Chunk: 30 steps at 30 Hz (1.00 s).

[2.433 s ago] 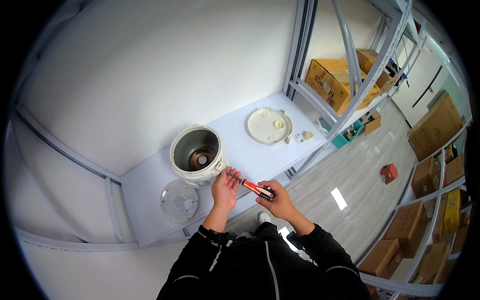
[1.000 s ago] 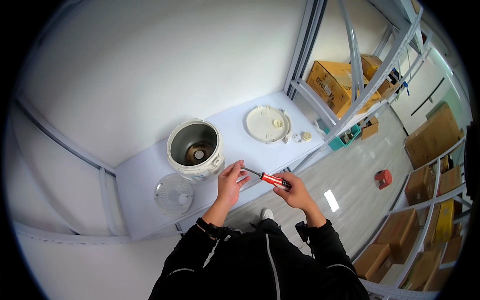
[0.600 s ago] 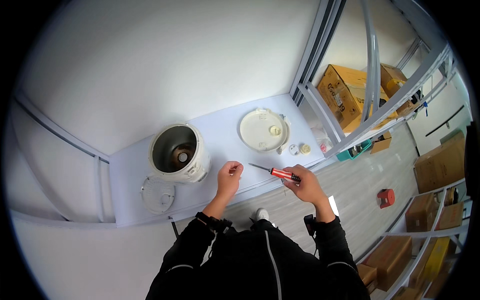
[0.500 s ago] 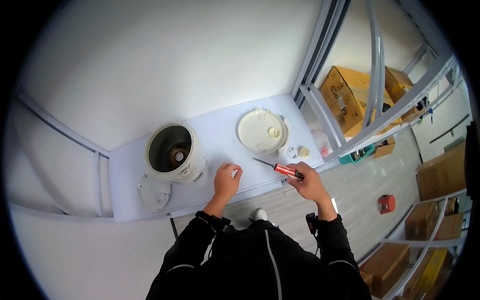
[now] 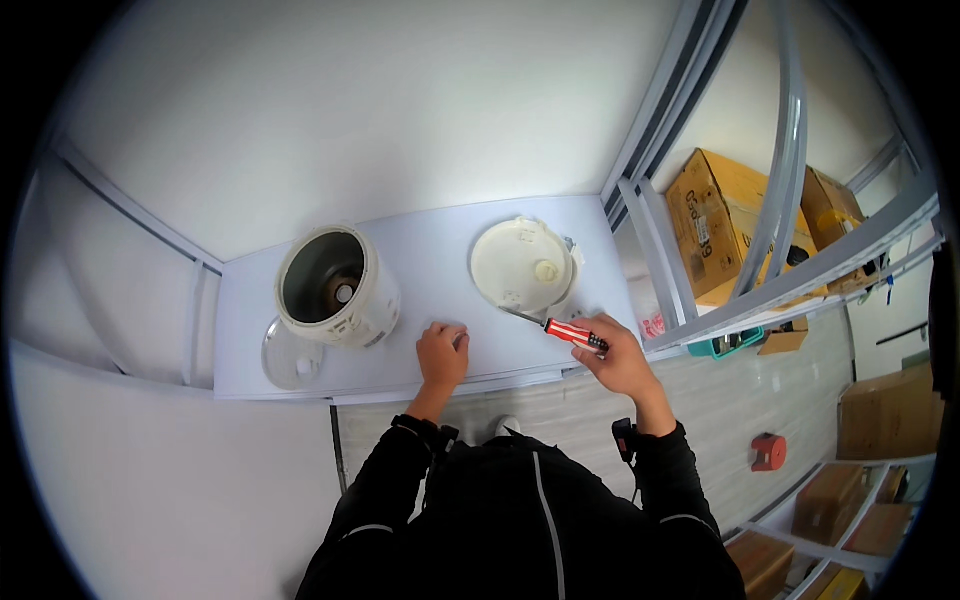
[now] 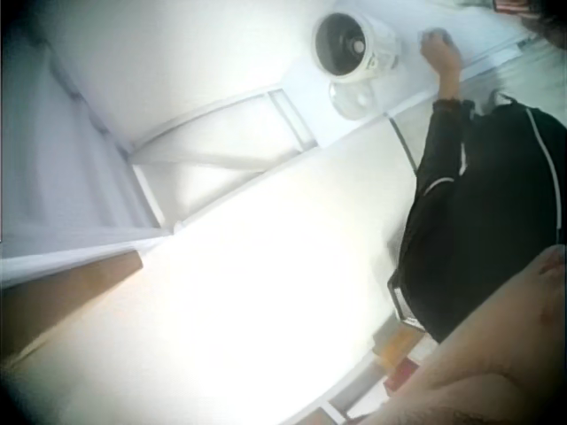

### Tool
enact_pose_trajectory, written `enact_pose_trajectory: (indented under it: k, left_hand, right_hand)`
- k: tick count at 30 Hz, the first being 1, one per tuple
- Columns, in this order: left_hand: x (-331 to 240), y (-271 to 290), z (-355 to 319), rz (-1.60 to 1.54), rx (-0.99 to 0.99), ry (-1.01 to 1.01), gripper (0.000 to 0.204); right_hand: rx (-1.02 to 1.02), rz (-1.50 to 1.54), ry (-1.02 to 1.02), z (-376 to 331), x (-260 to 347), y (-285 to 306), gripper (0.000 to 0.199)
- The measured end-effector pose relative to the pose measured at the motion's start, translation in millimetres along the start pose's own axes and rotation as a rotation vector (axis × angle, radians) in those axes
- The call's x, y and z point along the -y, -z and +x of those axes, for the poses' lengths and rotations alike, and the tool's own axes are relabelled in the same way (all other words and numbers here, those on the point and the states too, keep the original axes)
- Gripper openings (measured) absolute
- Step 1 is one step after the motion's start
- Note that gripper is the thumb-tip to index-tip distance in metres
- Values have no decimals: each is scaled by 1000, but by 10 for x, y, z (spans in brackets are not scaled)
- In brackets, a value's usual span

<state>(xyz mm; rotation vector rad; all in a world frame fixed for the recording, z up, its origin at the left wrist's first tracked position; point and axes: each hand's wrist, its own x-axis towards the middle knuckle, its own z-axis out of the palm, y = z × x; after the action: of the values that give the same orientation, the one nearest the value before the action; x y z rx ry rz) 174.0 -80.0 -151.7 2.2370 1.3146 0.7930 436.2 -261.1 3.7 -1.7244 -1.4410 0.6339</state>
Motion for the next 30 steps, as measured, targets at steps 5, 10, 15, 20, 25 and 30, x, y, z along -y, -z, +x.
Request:
enact_pose_trajectory:
  k: [5, 10, 15, 20, 25, 30]
  left_hand:
    - [57, 23, -30, -68, 9, 27, 28]
    - [11, 184, -143, -160, -52, 41, 36]
    - [34, 720, -301, -258, -108, 48, 32]
    - [231, 1341, -616, -268, -253, 76, 30]
    - [415, 1753, -992, -288, -370, 130, 28]
    - [659, 2035, -1288, -298, -409, 200, 23]
  right_hand:
    - [12, -12, 53, 138, 43, 17, 39]
    - [-28, 109, 59, 224, -78, -92, 42]
    - [-177, 269, 104, 392, -102, -296, 44]
    - [-194, 482, 116, 605, 68, -499, 41]
    - [-111, 622, 35, 778, -66, -845, 35]
    - [-28, 538, 104, 795, 256, -1216, 33]
